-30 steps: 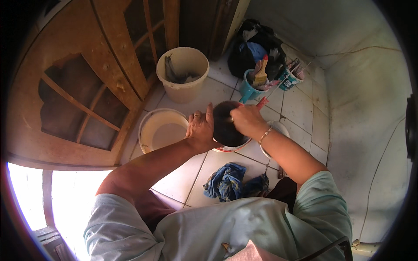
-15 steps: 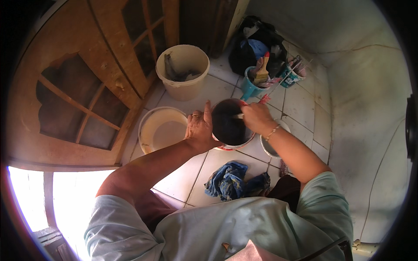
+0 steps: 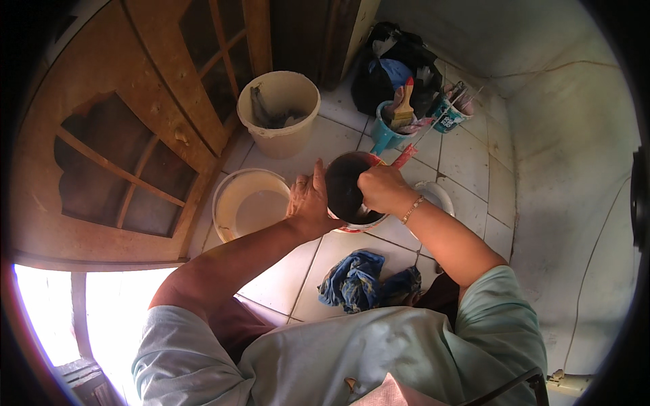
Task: The person mixes gray and white paint in buckets using a wooden stick, stirs the mixture, and wipes the tiled floor with a blue cloth. They then pick up and inspect a paintbrush and a small paint roller near other buckets.
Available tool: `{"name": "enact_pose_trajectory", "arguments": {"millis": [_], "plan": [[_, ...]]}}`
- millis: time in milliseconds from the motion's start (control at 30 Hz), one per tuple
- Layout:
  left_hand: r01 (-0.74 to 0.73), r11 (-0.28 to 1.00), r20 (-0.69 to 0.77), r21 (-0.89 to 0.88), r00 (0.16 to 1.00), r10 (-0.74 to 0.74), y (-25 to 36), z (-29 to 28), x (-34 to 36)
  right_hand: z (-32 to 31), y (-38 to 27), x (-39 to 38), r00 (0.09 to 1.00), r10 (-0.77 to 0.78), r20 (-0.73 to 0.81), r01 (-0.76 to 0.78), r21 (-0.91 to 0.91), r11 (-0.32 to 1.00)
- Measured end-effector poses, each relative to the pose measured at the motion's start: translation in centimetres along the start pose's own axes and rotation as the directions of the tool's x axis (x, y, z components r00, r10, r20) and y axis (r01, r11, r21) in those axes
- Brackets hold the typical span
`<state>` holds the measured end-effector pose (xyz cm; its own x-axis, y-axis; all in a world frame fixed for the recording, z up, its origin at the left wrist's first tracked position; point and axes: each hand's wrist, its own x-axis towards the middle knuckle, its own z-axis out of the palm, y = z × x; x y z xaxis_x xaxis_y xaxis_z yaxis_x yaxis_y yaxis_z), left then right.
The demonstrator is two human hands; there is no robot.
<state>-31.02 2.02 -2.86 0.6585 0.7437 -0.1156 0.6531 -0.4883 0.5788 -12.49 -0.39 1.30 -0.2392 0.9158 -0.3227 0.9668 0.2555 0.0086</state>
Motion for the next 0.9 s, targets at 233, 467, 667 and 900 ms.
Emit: {"name": "enact_pose_trajectory", "arguments": {"millis": [233, 467, 667, 900], "plan": [[0.092, 0.985, -0.152, -0.145, 0.982, -0.114, 1.9, 3.6, -3.2, 2.6, -1.3, 1.8, 0.953, -0.069, -0.295, 0.092, 0.064, 0.994], [0.552, 0.291, 0.397, -0.781, 0.799, -0.451, 3.7, 5.0, -2.3, 1.6, 1.3, -1.6, 0.998, 0.034, -0.051, -0.037, -0.056, 0.998], [0.484, -0.047, 0.463, -0.874, 0.799, -0.385, 2.6, 6.9, -2.2, 2.4, -0.5, -0.9, 0.947, -0.079, -0.312, 0.121, 0.117, 0.986], [0.371, -0.026, 0.328, -0.928, 0.785, -0.526, 2.7, 7.9, -1.7, 1.2, 0.0, -2.7, 1.0, -0.005, -0.022, 0.004, -0.039, 0.999]]}}
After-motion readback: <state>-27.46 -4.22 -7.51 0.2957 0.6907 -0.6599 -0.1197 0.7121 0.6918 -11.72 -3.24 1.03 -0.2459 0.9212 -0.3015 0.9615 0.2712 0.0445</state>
